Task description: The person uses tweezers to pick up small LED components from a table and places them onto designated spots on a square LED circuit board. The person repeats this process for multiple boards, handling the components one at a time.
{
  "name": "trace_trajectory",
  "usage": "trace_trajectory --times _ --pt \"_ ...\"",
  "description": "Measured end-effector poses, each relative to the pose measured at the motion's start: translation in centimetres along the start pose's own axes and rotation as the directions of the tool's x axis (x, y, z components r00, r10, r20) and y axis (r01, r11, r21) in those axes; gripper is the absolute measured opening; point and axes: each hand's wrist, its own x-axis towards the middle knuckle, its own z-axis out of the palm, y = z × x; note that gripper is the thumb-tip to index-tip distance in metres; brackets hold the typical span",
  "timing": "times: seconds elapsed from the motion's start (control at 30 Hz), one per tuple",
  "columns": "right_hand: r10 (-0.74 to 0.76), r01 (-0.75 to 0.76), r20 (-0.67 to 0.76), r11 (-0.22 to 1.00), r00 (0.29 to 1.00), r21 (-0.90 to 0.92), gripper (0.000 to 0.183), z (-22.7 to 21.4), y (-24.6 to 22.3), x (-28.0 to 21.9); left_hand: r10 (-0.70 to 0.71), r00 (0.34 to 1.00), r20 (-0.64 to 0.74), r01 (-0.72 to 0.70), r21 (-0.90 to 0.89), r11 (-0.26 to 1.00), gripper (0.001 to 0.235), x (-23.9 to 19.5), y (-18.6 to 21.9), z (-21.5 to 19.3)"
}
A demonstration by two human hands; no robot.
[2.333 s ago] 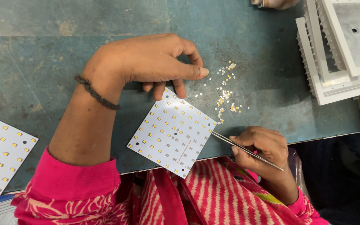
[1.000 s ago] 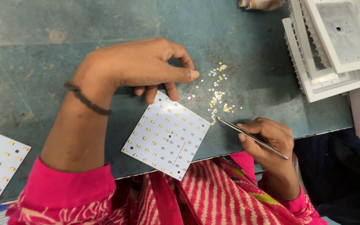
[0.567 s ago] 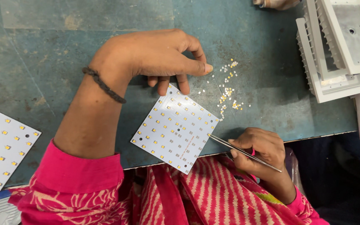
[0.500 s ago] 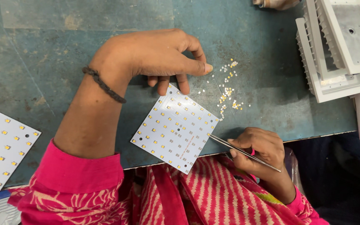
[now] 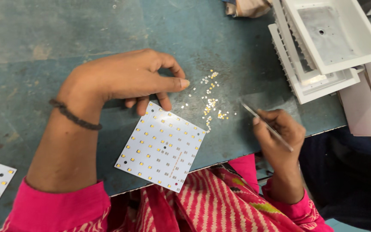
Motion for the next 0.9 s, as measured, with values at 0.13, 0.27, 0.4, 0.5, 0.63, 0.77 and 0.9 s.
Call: trace_trajectory --times 0.13,0.27,0.4,0.5,0.63,0.77,0.9 --pt "-0.341 0.342 0.201 0.939 0.918 0.031 0.016 -0.3 -0.6 -0.8 -0.021 1.0 -0.006 0.021 -0.002 1.0 0.049 0.0 0.2 0.0" --pt "-0.34 0.321 0.188 0.939 0.921 0.124 0.015 -0.5 -0.7 -1.2 -0.049 0.999 -0.024 0.05 0.031 0.998 0.049 -0.1 0.4 0.1" --pt "-0.164 0.148 0.133 0.981 0.977 0.126 0.014 -0.7 -0.3 -1.0 -0.062 0.997 -0.035 0.063 0.042 0.997 0.049 -0.2 0.6 0.2" --pt "-0.179 0.164 0.125 0.979 0.976 0.122 0.015 -0.7 -0.2 -0.8 -0.062 0.997 -0.036 0.063 0.038 0.997 0.049 -0.3 0.7 0.2" --pt "-0.259 0.248 0.137 0.964 0.956 0.091 0.016 -0.6 -0.1 -0.6 -0.074 0.996 -0.047 0.077 0.049 0.996 0.049 -0.3 0.7 0.3" --pt "-0.3 0.278 0.184 0.951 0.936 0.135 0.016 -0.9 0.1 -0.4 -0.065 0.997 -0.044 0.067 0.048 0.997 0.049 -0.3 0.7 0.3" --pt "-0.261 0.228 0.185 0.957 0.947 0.18 0.016 -1.0 0.2 -0.6 -0.07 0.996 -0.047 0.072 0.056 0.996 0.049 -0.3 0.7 0.3"
